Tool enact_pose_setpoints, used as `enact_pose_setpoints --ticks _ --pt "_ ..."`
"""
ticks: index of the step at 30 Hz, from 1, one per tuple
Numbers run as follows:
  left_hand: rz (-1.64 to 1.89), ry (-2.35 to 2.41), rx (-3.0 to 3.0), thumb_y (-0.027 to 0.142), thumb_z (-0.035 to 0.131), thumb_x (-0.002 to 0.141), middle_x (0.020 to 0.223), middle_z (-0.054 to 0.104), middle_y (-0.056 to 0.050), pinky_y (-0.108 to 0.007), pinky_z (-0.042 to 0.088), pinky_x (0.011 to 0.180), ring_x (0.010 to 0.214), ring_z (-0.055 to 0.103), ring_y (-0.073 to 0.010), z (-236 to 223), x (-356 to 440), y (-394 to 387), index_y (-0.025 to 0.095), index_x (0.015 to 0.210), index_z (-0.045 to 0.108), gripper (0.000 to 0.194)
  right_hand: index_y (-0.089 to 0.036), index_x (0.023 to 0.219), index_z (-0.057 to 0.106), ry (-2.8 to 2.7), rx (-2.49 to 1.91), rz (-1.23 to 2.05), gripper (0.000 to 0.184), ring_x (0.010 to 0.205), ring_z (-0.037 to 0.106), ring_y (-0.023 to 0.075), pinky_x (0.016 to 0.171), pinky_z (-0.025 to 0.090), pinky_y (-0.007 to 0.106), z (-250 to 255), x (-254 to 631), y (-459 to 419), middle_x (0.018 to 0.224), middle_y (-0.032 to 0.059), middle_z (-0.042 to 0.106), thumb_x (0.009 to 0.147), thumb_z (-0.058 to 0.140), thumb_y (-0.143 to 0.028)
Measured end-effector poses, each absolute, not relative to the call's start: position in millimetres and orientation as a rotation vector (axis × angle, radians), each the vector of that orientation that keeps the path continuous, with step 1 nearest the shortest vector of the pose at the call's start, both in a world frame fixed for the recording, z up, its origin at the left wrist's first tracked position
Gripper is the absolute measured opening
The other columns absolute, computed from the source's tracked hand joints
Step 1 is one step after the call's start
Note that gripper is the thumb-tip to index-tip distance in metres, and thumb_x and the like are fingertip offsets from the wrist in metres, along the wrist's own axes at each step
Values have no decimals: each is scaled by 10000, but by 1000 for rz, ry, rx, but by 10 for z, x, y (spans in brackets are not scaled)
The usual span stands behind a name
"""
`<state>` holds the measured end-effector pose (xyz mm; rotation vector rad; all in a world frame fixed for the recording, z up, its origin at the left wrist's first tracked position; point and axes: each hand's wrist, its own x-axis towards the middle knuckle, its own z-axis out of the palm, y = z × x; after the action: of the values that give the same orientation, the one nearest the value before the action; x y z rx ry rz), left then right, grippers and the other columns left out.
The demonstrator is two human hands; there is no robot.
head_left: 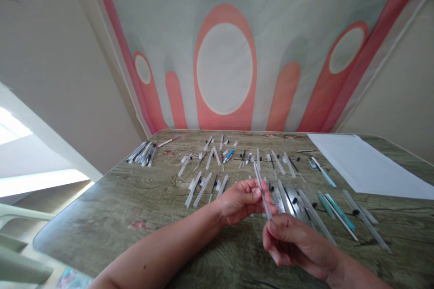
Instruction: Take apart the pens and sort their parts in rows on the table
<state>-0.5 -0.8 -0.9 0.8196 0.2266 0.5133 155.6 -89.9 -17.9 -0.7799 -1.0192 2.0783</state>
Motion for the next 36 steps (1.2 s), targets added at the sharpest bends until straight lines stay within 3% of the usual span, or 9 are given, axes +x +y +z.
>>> enact_pose_setpoints --ticks 15,22,26,29,32,36 --pt "551 300 914 291 713 703 782 638 -66 -347 450 800 766 662 -217 17 -18 14 111 866 573 281 -92 715 661 -1203 -1013 1926 394 384 437 37 364 260 139 -174 1547 -872 553 55 657 833 548 -452" --pt "554 343 955 301 656 760 805 614 -61 -326 458 771 749 646 -184 50 -22 2 119 911 569 252 -109 765 634 -1210 -1065 1913 418 393 457 49 347 277 139 -179 1533 -870 598 47 649 839 509 -501" --pt "618 416 948 352 634 771 778 574 -25 -296 471 704 658 600 -122 95 -52 59 139 950 570 285 -133 784 599 -1288 -1144 1748 441 377 396 42 337 236 143 -154 1549 -849 549 -17 546 844 463 -547" --pt "594 513 1048 410 597 788 694 526 8 -193 398 516 511 482 -55 142 -70 62 138 966 593 326 -166 864 567 -1243 -1202 1392 359 398 317 41 361 208 146 -94 1600 -818 500 -79 409 833 511 -520" --pt "447 573 1265 436 587 786 644 518 13 -163 264 420 442 375 -24 155 -53 -9 111 918 626 353 -202 1059 536 -1131 -1155 1254 365 454 321 55 387 226 163 -49 1664 -787 610 -59 461 819 565 -476" --pt "435 647 1423 404 638 745 676 553 13 -166 321 460 490 423 -39 81 1 -55 130 978 616 361 -174 958 612 -936 -1150 1252 310 476 337 57 403 246 171 -65 1736 -740 601 -47 455 782 634 -429"
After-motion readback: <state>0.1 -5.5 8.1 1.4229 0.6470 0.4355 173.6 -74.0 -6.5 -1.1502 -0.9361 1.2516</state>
